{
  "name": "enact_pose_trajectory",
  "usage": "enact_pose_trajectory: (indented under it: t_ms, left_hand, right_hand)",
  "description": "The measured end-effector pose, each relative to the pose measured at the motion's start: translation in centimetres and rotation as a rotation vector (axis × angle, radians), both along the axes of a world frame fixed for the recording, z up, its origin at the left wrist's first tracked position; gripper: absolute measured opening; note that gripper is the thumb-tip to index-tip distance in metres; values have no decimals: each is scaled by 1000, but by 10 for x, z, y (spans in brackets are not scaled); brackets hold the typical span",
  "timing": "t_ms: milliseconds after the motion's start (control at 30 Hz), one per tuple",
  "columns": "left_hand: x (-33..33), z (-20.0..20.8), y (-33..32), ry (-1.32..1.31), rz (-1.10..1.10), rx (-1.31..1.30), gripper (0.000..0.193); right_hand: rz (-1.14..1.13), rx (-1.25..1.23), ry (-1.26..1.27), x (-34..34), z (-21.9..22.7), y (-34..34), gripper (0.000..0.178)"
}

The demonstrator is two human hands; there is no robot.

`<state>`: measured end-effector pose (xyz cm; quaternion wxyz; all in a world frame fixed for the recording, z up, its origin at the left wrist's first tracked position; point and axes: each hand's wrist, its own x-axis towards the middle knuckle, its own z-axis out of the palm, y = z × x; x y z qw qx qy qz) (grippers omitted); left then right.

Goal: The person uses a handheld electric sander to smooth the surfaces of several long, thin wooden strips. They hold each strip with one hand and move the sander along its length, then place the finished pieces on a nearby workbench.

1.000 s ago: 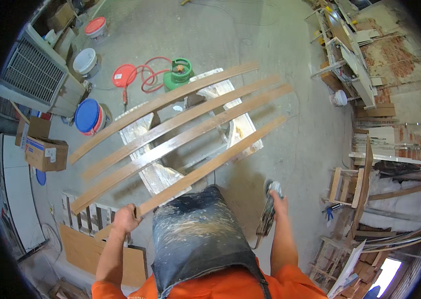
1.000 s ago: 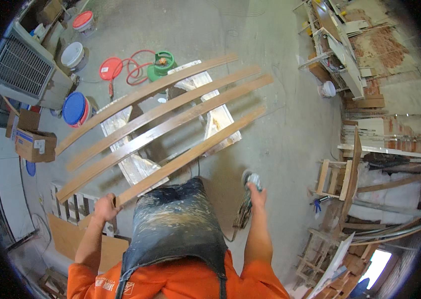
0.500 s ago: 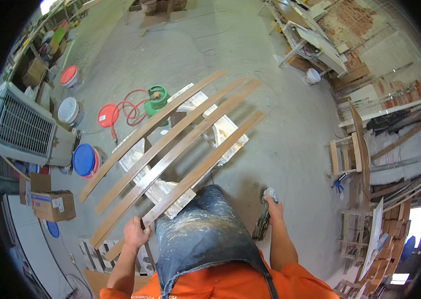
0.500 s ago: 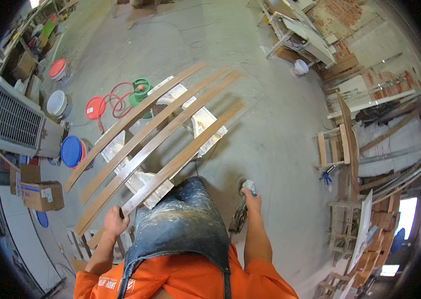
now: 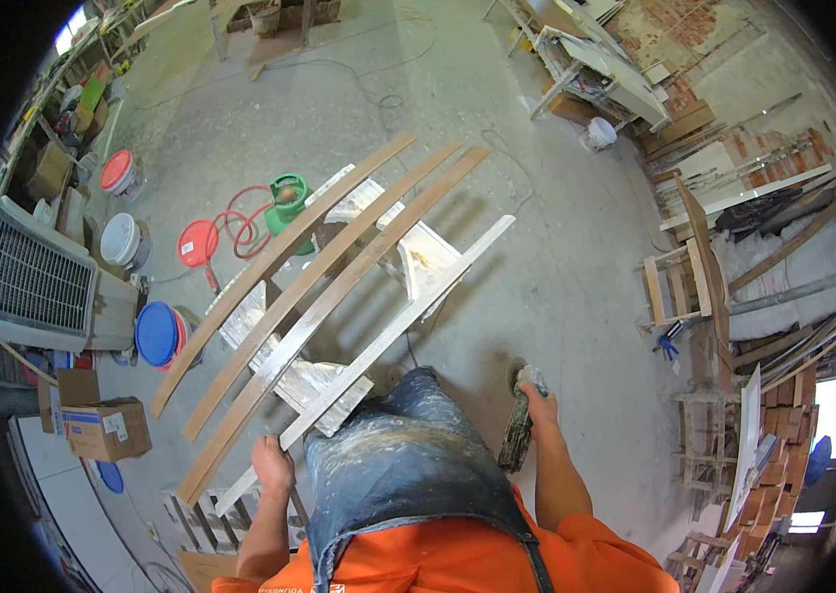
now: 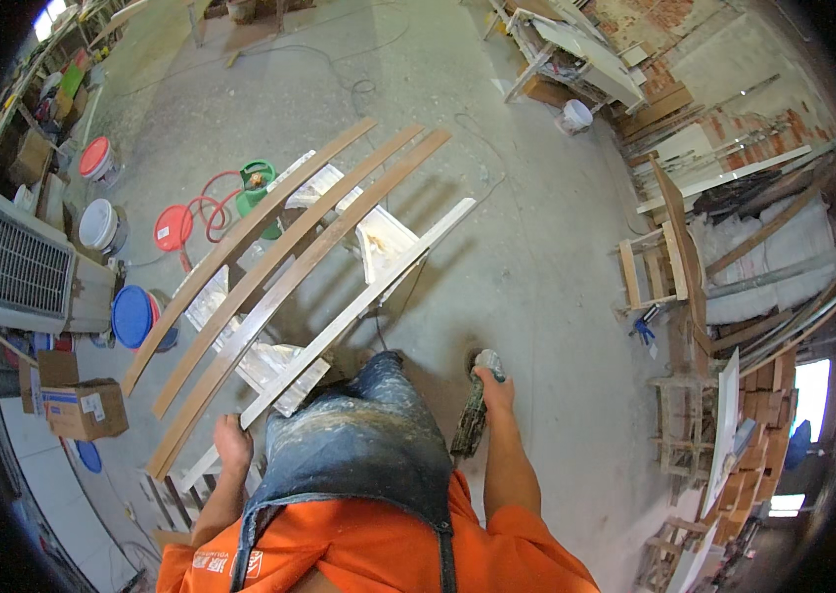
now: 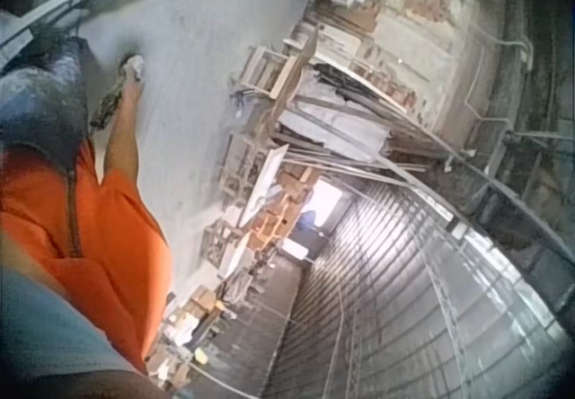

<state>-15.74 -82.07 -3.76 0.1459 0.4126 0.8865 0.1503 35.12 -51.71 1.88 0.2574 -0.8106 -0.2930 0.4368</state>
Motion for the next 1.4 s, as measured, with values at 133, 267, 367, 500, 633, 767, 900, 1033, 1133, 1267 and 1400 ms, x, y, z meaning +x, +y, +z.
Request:
enact_pose_trajectory:
  t_ms: [133, 267, 367, 500, 633, 767, 900, 1033, 1133, 1267, 1400]
  left_hand:
    - [1, 5, -12, -50, -10, -50, 18]
    - [-10, 29, -1, -186, -38, -117, 26]
    - [-18, 45, 12, -305, -19, -277, 38]
    - [-18, 47, 29, -312, -53, -316, 40]
    - [-13, 30, 29, -228, -83, -205, 37]
    - [-5, 58, 33, -293, -49, 3, 35]
    - [-26, 64, 21, -256, -42, -31, 37]
    - [-62, 77, 26, -295, 7, 127, 38]
    - [-91, 88, 54, -217, -13, 163, 37]
    - [-117, 101, 102, -212, 0, 98, 48]
    - [-129, 86, 138, -235, -2, 59, 50]
  right_hand:
    - [-57, -81, -309, -21, 4, 10, 76]
    - [5, -19, -19, 3, -15, 17, 70]
    - [-39, -47, -14, -12, -10, 22, 71]
    - [-15, -28, 5, -10, -17, 26, 74]
    - [54, -93, 105, -26, -5, 22, 105]
    - [24, -41, 64, -31, 10, 10, 102]
    - [16, -33, -18, -33, 11, 0, 88]
    - [34, -47, -85, -36, 16, -14, 88]
    - [52, -34, -36, -31, 10, -23, 85]
    - [-32, -26, -33, -26, -3, -35, 84]
    - [-90, -8, -82, -17, -12, -42, 79]
